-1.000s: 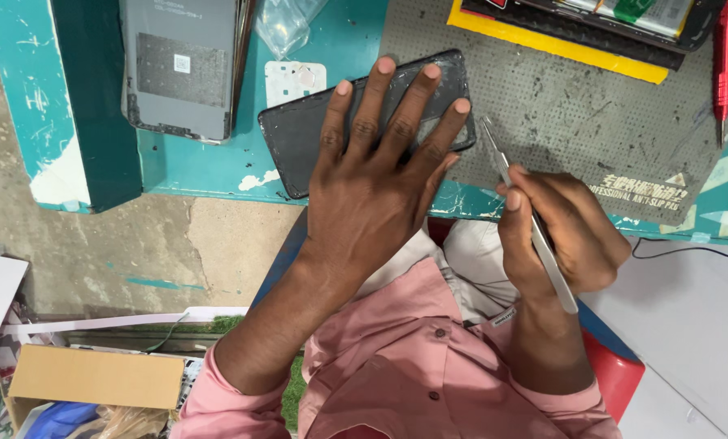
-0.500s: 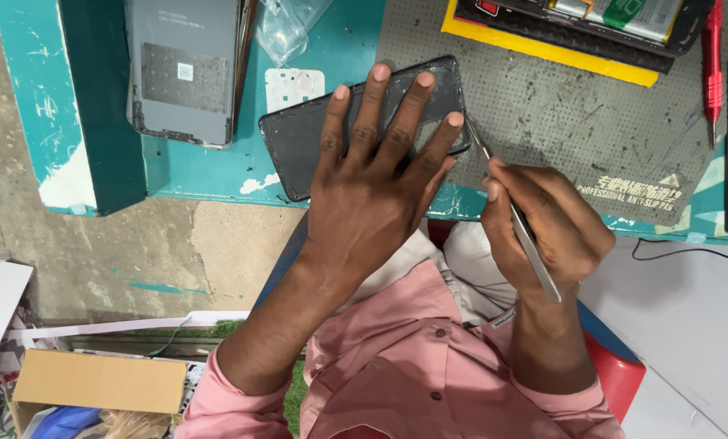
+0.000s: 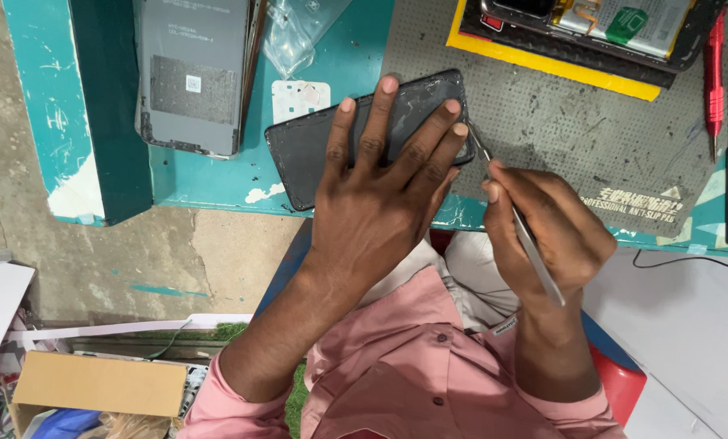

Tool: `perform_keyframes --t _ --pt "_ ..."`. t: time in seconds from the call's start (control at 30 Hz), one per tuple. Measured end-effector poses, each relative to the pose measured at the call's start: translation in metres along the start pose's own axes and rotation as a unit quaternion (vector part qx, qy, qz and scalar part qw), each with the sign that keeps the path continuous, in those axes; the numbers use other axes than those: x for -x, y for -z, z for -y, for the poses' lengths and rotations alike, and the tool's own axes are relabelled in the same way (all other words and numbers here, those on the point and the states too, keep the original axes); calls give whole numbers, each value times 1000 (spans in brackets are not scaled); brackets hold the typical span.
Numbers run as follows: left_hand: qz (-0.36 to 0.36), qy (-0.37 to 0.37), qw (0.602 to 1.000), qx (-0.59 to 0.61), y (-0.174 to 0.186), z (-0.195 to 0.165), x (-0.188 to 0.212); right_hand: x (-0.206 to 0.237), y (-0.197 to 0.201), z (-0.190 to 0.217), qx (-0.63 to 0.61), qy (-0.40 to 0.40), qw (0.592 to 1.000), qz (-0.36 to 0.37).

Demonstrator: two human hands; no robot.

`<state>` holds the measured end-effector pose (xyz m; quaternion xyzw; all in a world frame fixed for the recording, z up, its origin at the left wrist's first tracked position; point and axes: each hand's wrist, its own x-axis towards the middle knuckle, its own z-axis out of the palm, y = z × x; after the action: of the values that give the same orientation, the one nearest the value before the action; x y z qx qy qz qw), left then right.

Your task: The person uses a metal prying tool to separate the back cover of a smartphone, then applies adhesive along the edges of the back cover. The person then aligns and presses the back cover onto the phone body.

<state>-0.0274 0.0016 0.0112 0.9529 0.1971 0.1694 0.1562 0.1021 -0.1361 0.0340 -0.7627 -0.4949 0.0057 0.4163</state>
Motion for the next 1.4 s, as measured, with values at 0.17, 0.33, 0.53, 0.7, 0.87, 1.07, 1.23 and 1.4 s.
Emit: perform_keyframes --t 0.17,0.33,0.53,0.7,0.87,1.07,1.23,1.4 --pt "2 -1 1000 -4 0 0 -1 -2 6 6 -29 -57 998 -16" --pt "-2 -5 1000 -1 3 -1 -2 -6 6 7 -30 -114 993 -20" --pt "-2 -6 1000 -2 7 -1 -3 -5 4 3 -9 -23 1000 3" --pt "-6 -4 1000 0 6 -1 -3 -4 4 6 34 -2 999 21" --pt "-11 -7 1000 -6 6 -1 -4 -14 0 9 46 21 998 27" --pt "-12 -8 1000 -3 6 0 -5 -28 2 -1 38 23 998 42" --pt "-30 -10 999 25 8 0 -9 -25 11 -8 -19 6 1000 -11" --pt "-51 -2 998 42 13 2 -13 -22 32 -18 70 33 997 16"
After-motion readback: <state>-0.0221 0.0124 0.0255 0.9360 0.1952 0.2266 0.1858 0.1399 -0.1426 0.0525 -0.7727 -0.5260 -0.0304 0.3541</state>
